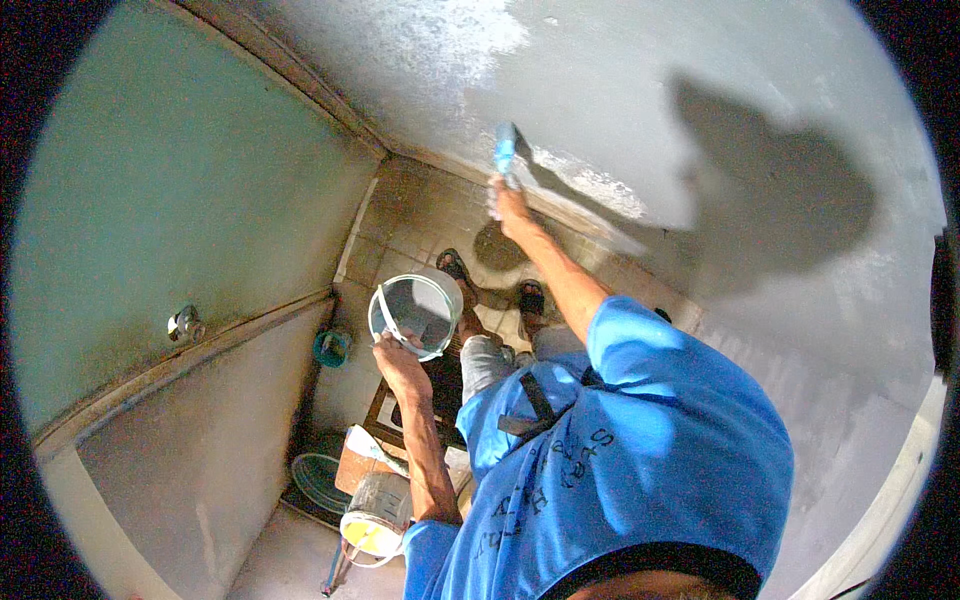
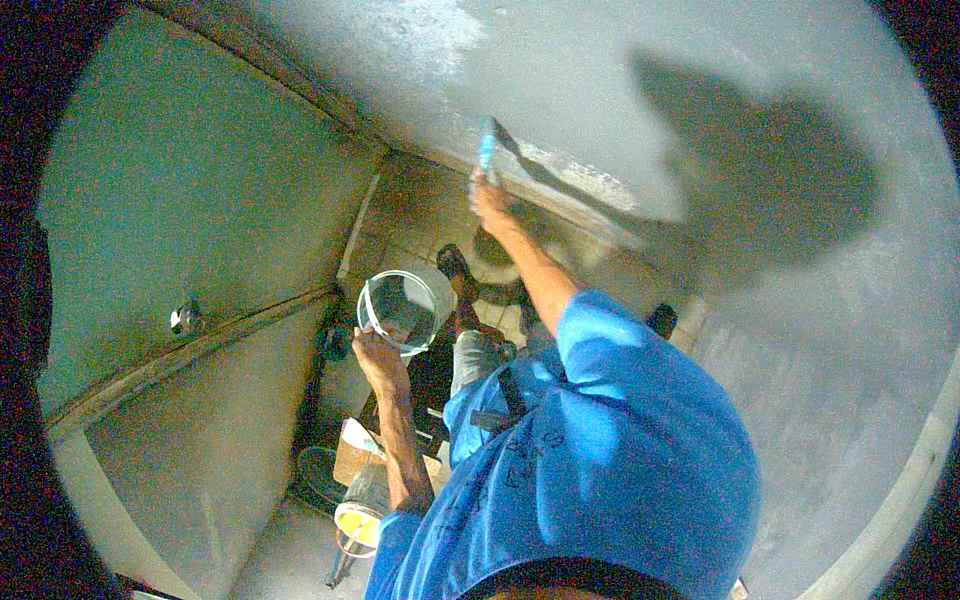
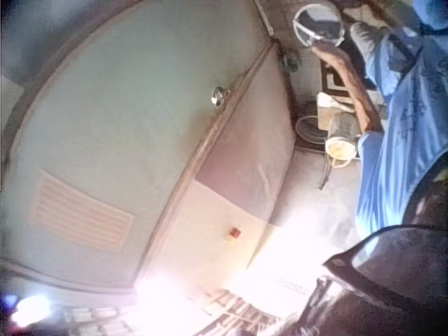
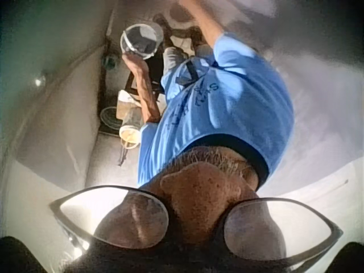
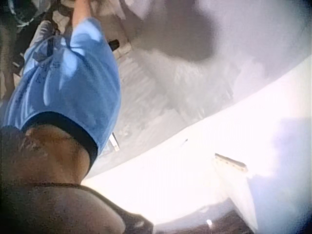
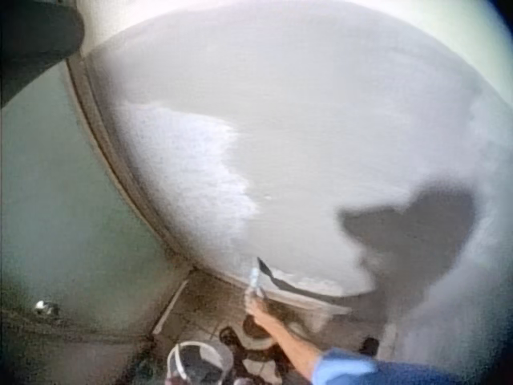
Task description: The person paints a ceiling using a paintbrush and a bucket of white paint. They repeatedly dip the brush into the bucket and apply paint to the ceiling surface in a small room.
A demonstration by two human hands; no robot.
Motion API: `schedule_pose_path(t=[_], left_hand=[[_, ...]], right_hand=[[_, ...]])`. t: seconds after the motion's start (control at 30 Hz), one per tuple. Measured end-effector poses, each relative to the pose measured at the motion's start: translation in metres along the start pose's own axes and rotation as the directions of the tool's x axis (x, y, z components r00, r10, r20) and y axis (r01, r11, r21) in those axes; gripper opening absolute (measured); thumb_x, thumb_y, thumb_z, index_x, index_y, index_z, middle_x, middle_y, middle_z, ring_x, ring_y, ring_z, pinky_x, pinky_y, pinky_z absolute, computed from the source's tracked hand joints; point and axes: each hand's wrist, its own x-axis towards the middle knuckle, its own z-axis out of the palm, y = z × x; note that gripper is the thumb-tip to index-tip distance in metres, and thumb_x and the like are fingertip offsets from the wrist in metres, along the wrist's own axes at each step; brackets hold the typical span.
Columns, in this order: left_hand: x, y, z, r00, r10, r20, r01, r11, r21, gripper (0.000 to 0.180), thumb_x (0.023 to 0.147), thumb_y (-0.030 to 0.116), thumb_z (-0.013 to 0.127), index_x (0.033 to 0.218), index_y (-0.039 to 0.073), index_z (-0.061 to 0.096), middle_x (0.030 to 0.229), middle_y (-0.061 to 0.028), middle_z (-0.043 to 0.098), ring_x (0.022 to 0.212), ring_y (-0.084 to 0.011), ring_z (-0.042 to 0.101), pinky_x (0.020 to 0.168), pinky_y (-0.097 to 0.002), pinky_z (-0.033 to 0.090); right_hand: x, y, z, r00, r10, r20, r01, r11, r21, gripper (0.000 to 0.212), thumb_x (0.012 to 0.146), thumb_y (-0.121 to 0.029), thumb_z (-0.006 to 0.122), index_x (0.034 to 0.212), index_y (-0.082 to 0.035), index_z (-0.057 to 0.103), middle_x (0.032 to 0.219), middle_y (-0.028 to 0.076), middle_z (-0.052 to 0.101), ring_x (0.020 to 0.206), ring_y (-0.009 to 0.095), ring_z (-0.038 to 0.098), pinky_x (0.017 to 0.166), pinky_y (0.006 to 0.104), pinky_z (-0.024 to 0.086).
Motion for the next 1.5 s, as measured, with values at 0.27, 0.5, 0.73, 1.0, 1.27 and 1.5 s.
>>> schedule_pose_path(t=[0.27,0.5,0.73,1.0,1.27,1.5], left_hand=[[-0.007,0.015,0.009,0.996,-0.069,-0.051,0.068,0.998,-0.008,0.03,0.096,0.03,0.031,0.1,0.006,0.049,0.082,-0.0053,0.055,0.072,-0.0183,0.05,0.07,-0.0336,0.041],[0.013,0.006,-0.024,0.986,-0.087,0.14,0.085,0.996,0.023,0.05,0.096,0.045,0.029,0.111,0.004,0.054,0.102,-0.0091,0.058,0.086,-0.0244,0.053,0.079,-0.0403,0.043],[-0.004,0.021,0.0,0.991,-0.101,0.09,0.1,0.995,0.01,0.027,0.097,0.03,0.032,0.095,0.009,0.048,0.087,-0.0039,0.054,0.075,-0.0183,0.05,0.071,-0.0327,0.041],[-0.009,0.019,-0.001,0.996,-0.046,0.082,0.045,0.999,0.011,0.029,0.096,0.033,0.034,0.102,0.007,0.047,0.096,-0.0045,0.054,0.085,-0.0193,0.053,0.077,-0.034,0.043],[0.0,0.01,-0.015,0.983,-0.063,0.175,0.069,0.997,-0.03,0.037,0.095,0.038,0.037,0.106,0.004,0.046,0.097,-0.0079,0.055,0.088,-0.021,0.053,0.083,-0.0371,0.044],[-0.008,0.02,-0.004,0.99,-0.051,0.131,0.039,0.995,0.095,0.03,0.096,0.034,0.036,0.097,0.006,0.048,0.087,-0.0058,0.055,0.08,-0.0185,0.052,0.072,-0.0344,0.043]], right_hand=[[-0.045,-0.011,-0.144,0.952,-0.228,-0.204,0.224,0.974,-0.039,0.018,0.095,-0.026,0.055,0.103,-0.011,0.05,0.063,-0.003,0.043,0.049,0.007,0.04,0.041,0.0223,0.034],[-0.072,-0.006,-0.143,0.863,-0.18,-0.472,0.283,0.947,0.156,0.02,0.097,-0.029,0.049,0.103,-0.01,0.05,0.067,-0.002,0.048,0.051,0.009,0.044,0.042,0.0229,0.037],[0.011,-0.029,-0.03,0.939,0.01,-0.343,0.143,0.897,0.417,0.031,0.097,-0.027,0.047,0.121,-0.013,0.034,0.091,0.01,0.055,0.077,0.026,0.061,0.064,0.0488,0.057],[0.003,-0.028,0.027,0.987,0.093,-0.129,-0.064,0.974,0.216,0.025,0.096,-0.036,0.049,0.107,-0.016,0.039,0.075,0.001,0.05,0.059,0.017,0.051,0.048,0.0362,0.049],[-0.041,-0.002,-0.139,0.965,-0.095,-0.244,0.08,0.994,-0.071,0.025,0.093,-0.038,0.054,0.095,-0.013,0.054,0.068,-0.005,0.046,0.051,0.006,0.039,0.041,0.0211,0.032],[-0.079,-0.004,-0.216,0.884,-0.16,-0.44,0.271,0.941,0.203,0.019,0.093,-0.029,0.056,0.087,-0.011,0.055,0.061,-0.004,0.043,0.049,0.007,0.039,0.04,0.0223,0.03]])
